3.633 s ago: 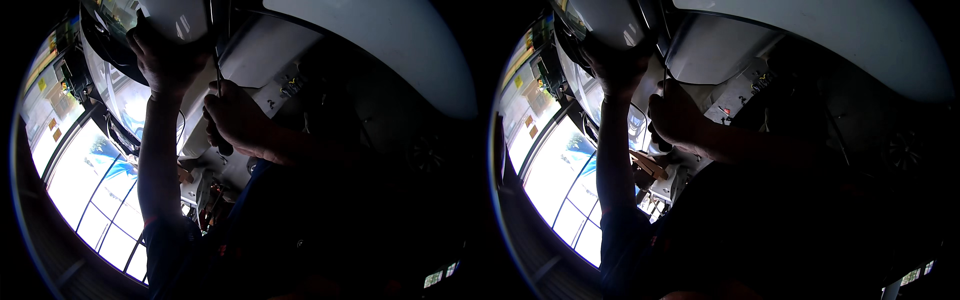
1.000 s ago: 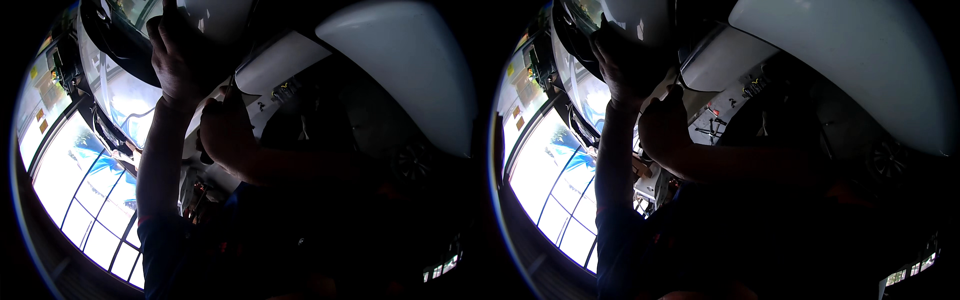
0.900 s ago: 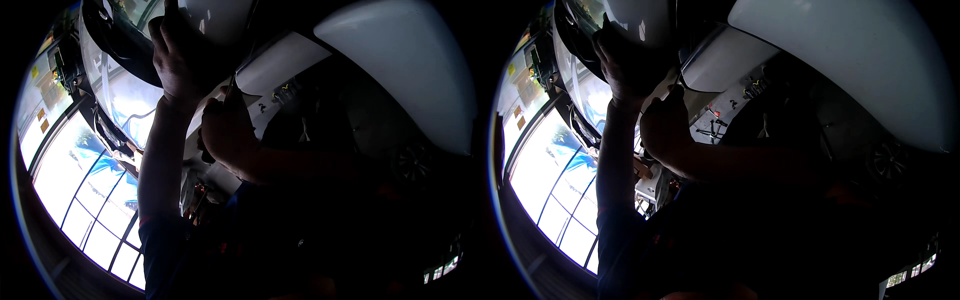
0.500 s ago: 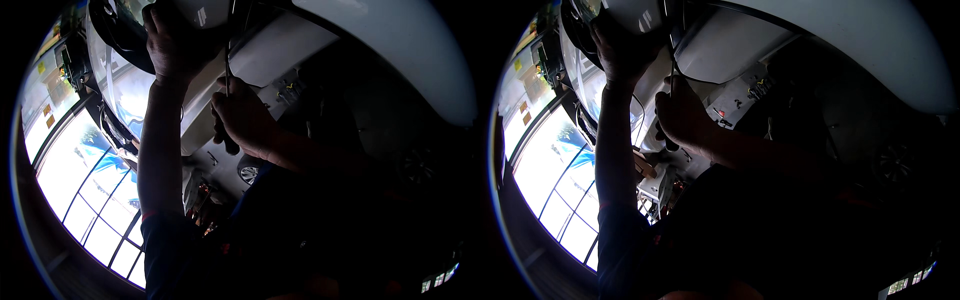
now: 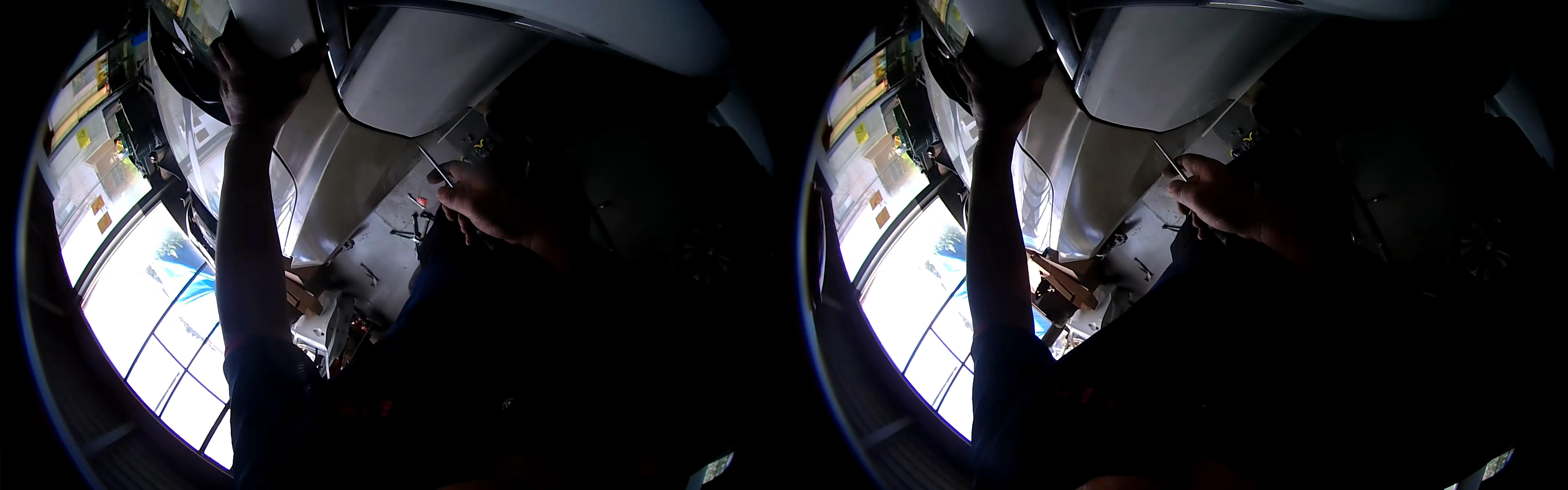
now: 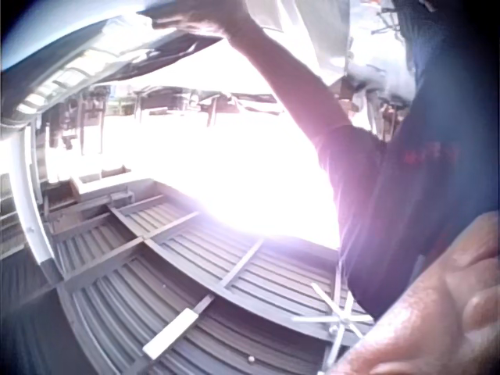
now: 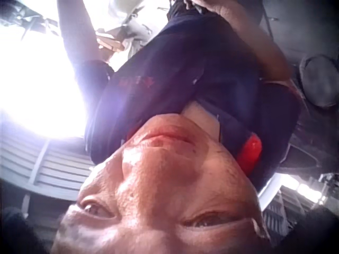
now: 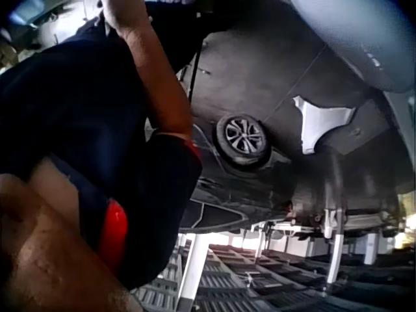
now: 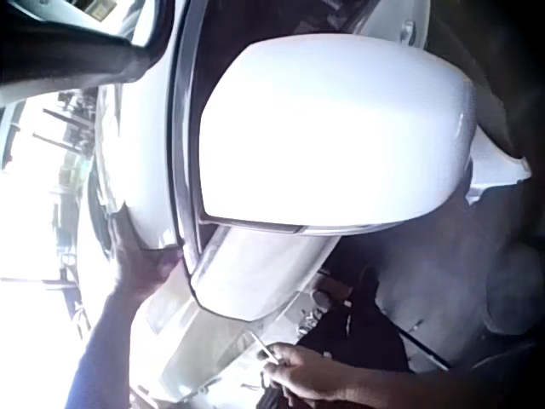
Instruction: The person uses a screwdriver and a socket wrench to remove and reinstall a plastic trim piece at the base of a car windshield, handling the wiper arm and trim clips.
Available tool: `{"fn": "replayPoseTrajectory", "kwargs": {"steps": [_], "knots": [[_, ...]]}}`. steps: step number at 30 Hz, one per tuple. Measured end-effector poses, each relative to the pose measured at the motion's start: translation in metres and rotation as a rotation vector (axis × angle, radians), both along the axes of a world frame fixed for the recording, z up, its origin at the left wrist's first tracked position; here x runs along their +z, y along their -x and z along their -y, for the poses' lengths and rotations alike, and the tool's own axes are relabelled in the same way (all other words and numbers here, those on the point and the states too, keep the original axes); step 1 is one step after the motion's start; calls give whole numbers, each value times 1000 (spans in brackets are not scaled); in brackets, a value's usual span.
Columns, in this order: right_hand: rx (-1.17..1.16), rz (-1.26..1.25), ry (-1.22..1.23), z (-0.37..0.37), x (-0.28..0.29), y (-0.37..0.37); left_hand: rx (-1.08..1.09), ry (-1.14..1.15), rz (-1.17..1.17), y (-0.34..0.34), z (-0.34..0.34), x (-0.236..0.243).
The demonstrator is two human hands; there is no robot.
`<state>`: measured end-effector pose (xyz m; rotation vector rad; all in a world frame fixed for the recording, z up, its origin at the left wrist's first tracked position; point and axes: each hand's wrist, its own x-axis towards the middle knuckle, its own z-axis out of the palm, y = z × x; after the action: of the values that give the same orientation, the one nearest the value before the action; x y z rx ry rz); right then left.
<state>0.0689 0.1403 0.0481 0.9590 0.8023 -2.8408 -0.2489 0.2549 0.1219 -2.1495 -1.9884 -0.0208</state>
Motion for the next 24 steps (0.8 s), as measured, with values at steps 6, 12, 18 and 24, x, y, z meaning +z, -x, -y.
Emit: {"fn": "replayPoseTrajectory", "kwargs": {"steps": [6, 12, 18, 24], "knots": [[-167, 182, -13, 13, -53, -65, 119, -131, 168, -2, 20, 19], [-211, 398, -126, 10, -49, -118, 267, -60, 68, -48, 30, 12], [-116, 480, -162, 0, -44, -137, 197, -116, -30, -36, 19, 15], [-36, 565, -204, -18, -53, -149, -77, -234, 470, -88, 66, 2]]}}
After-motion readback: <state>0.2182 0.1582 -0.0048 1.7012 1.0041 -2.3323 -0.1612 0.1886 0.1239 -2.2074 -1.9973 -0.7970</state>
